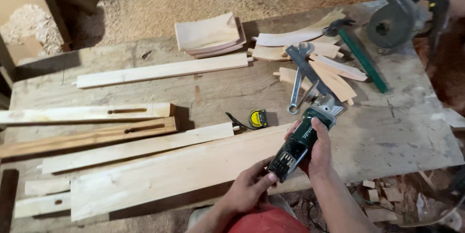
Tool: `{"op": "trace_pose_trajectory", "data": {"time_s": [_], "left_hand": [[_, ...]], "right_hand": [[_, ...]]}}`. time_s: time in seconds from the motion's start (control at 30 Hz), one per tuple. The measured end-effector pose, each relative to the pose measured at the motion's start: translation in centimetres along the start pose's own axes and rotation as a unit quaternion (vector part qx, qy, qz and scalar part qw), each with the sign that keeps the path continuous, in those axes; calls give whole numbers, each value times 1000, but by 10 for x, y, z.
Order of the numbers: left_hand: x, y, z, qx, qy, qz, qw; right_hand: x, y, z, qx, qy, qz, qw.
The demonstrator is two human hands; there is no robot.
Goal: The person attaches a sanding disc to an orbital sander and then sands the surface of several wooden planks on a workbench. The person moves the sander back and forth along the length of the wood pieces.
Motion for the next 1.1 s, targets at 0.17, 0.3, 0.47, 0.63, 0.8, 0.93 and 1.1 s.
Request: {"op": "trace_pose_trajectory", "data": {"time_s": [0.17,0.3,0.47,0.63,0.8,0.93,1.1], "left_hand": [[-16,17,14,-32,-50,-48,997],[-36,28,34,-63,-85,-69,992],[-75,19,48,22,114,-35,993],[-118,-14,42,7,453,106,885],[-137,-42,19,54,568,154,806],[-146,-46,1,59,572,164,802],[-150,-44,-2,29,584,144,798]], "right_hand": [[12,-8,21,42,23,-11,999],[30,-18,50,26,23,-195,980],[6,-17,78,58,-203,-177,961],[-51,-39,70,68,-431,50,898],[-78,-60,83,27,-373,166,913],[-62,-55,103,13,-349,132,928],[-22,-38,116,27,-242,84,966]]}}
Point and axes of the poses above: each hand's wrist, its own y-axis towards the middle knuckle, its own x-axis out of the palm, z = x × y, the point moved 3 cm from there along y, towards the middle knuckle, and after that the axes turned 3 degrees about z, right-handed, at the moved point
